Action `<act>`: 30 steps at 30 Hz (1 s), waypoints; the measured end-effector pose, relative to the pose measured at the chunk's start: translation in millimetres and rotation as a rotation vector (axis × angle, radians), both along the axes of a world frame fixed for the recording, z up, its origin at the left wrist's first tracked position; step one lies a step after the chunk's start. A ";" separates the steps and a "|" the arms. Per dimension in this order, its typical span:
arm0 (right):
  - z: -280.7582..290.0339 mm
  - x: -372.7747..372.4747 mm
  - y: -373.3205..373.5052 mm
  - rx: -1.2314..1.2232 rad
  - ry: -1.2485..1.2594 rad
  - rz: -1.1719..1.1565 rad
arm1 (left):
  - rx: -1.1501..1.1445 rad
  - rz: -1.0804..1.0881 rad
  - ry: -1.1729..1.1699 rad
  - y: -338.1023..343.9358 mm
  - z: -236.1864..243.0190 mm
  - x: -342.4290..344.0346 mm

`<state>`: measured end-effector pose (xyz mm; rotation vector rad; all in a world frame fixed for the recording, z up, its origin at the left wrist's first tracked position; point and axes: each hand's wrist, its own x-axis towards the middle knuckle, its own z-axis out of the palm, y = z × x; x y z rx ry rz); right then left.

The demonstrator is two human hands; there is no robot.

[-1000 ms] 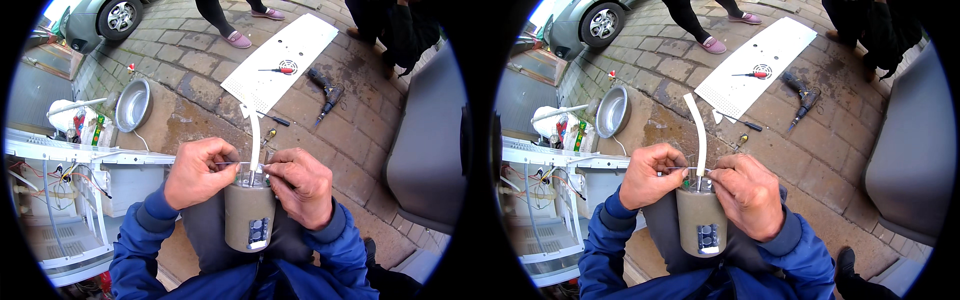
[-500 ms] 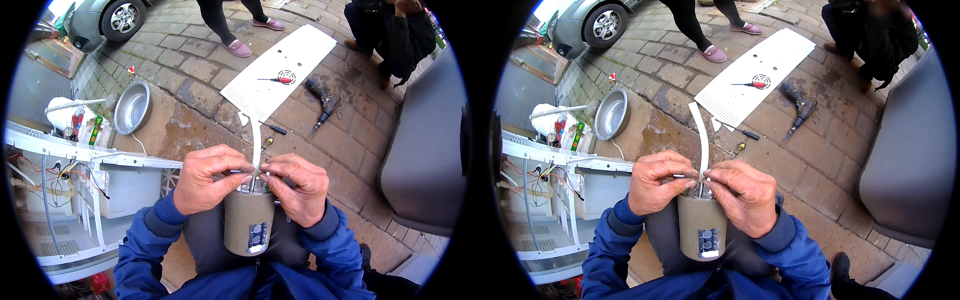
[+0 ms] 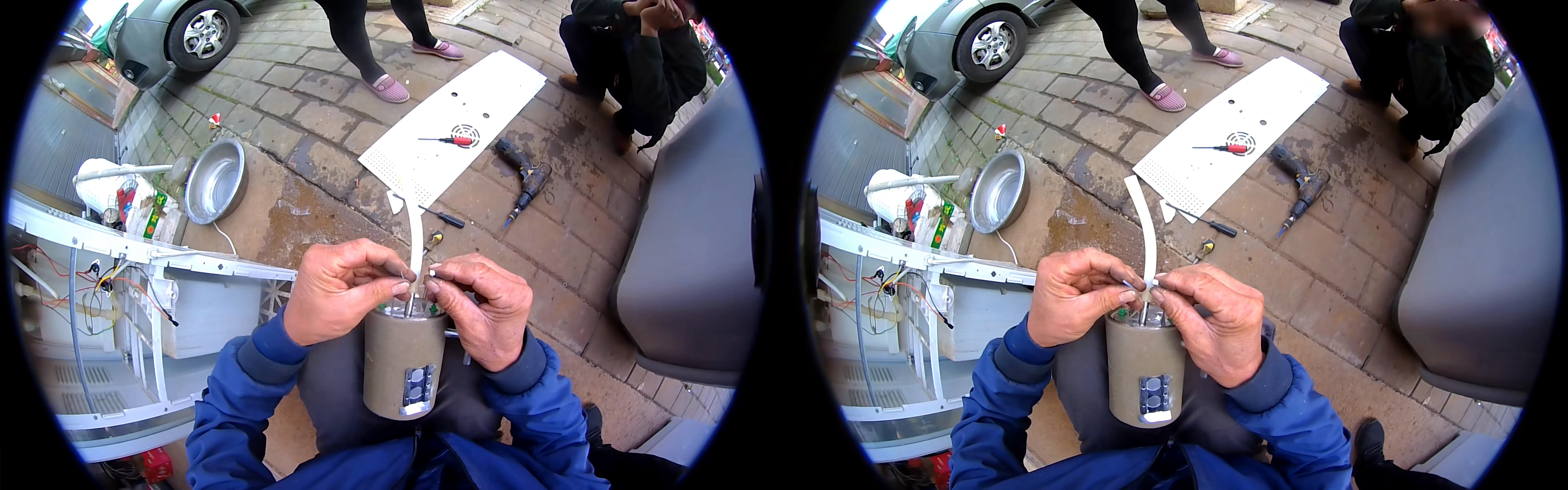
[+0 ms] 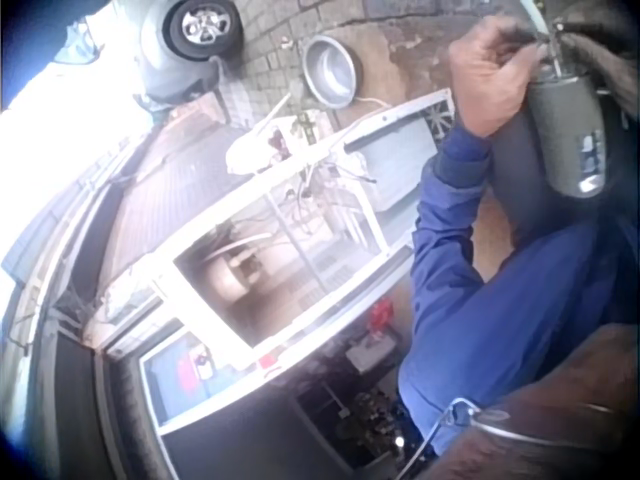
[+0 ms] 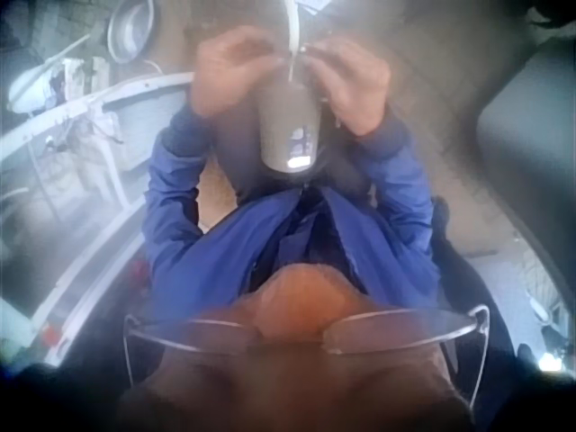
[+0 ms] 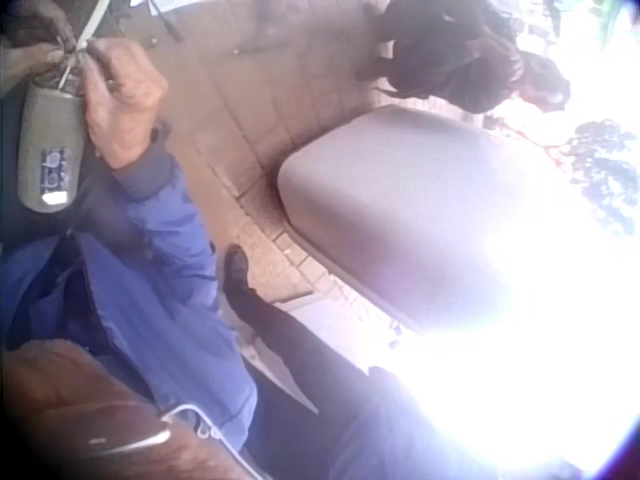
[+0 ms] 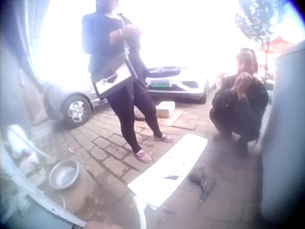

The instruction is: The person compares two cylindrical heating elements, then retrieves a new element from a drawer inside a cluttered workshop. They return outside to install the new element into a disassembled appliance, connecting wires and securing the unit.

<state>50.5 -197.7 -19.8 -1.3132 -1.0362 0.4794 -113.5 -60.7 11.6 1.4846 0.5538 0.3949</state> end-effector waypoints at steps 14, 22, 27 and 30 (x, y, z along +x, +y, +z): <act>1.9 -1.2 -0.9 -0.016 -0.089 -0.016 | 0.775 0.016 -0.015 -3.7 4.2 6.8; 3.2 -1.9 -1.3 -0.026 -0.096 -0.001 | 0.730 0.027 -0.006 -5.7 4.3 5.6; 1.5 -1.6 -0.5 -0.011 -0.112 0.014 | 0.759 0.021 -0.009 -5.2 5.0 6.0; 4.5 -1.0 -0.4 -0.048 -0.134 0.031 | 0.783 0.007 -0.030 -4.1 5.2 5.9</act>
